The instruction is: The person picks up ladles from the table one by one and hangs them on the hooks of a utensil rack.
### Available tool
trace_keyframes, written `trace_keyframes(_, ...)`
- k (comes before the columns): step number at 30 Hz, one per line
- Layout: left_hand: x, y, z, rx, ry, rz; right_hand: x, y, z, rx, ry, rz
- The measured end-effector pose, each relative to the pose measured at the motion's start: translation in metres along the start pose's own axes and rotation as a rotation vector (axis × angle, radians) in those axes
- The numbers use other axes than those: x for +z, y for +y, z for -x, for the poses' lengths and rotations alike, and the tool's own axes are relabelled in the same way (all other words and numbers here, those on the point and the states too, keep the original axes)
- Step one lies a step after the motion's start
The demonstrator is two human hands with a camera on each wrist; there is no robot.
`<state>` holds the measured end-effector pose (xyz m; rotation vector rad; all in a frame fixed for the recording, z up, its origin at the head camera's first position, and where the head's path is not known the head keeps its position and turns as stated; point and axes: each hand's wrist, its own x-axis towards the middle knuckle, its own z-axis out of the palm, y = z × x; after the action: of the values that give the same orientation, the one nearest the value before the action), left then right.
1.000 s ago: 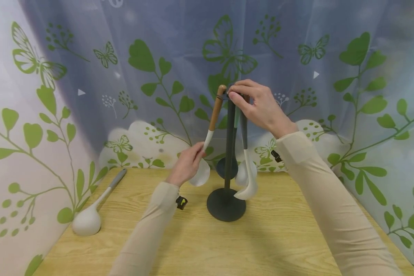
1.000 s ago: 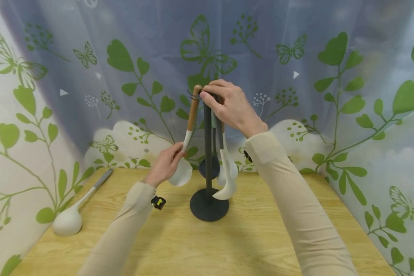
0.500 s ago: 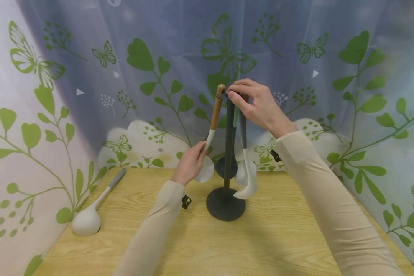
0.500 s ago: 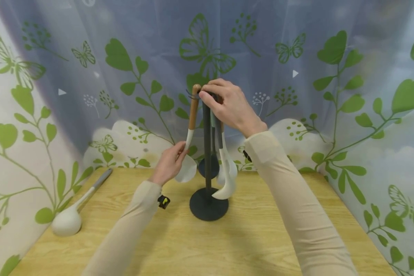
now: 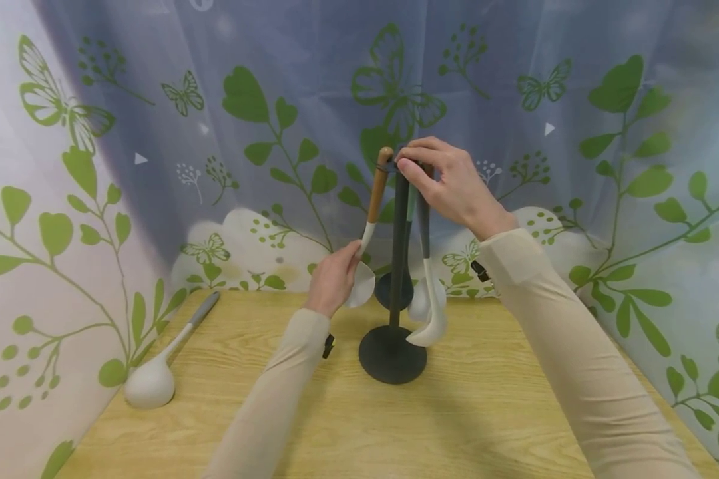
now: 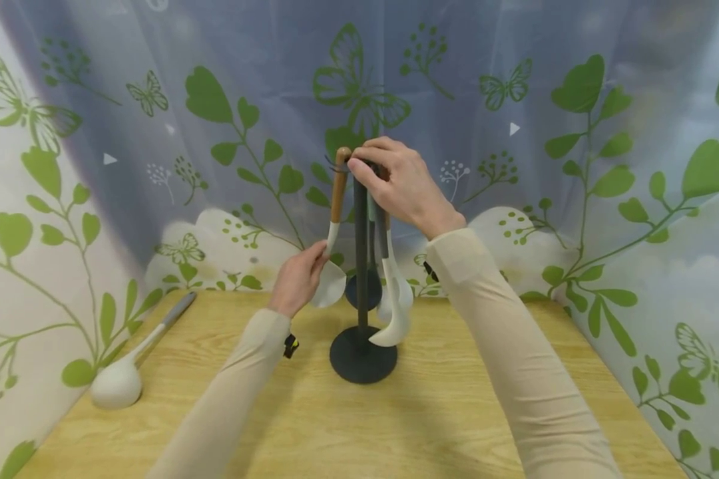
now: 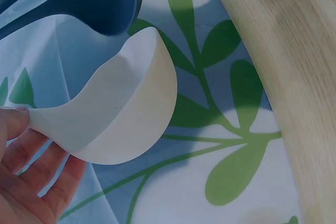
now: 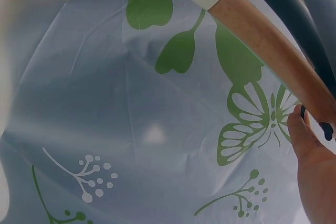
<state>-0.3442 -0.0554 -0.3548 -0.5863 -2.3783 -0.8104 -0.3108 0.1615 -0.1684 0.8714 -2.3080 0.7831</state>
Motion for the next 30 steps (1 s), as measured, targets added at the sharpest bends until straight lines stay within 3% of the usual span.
trace_keyframes(11, 0.006, 0.001, 0.001, 0.04, 0.047, -0.008, 0.0, -0.001, 0.0, 0.005, -0.004, 0.005)
trace_keyframes(17, 0.005, -0.002, 0.004, 0.017, 0.012, 0.027, 0.0, 0.0, 0.001, 0.004, 0.001, 0.002)
trace_keyframes(23, -0.002, -0.006, 0.01, 0.013, 0.008, 0.06, 0.002, 0.001, 0.002, 0.006, 0.0, 0.005)
trace_keyframes(30, -0.014, -0.014, 0.019, 0.015, 0.027, 0.035, 0.0, 0.002, 0.001, 0.022, -0.008, -0.003)
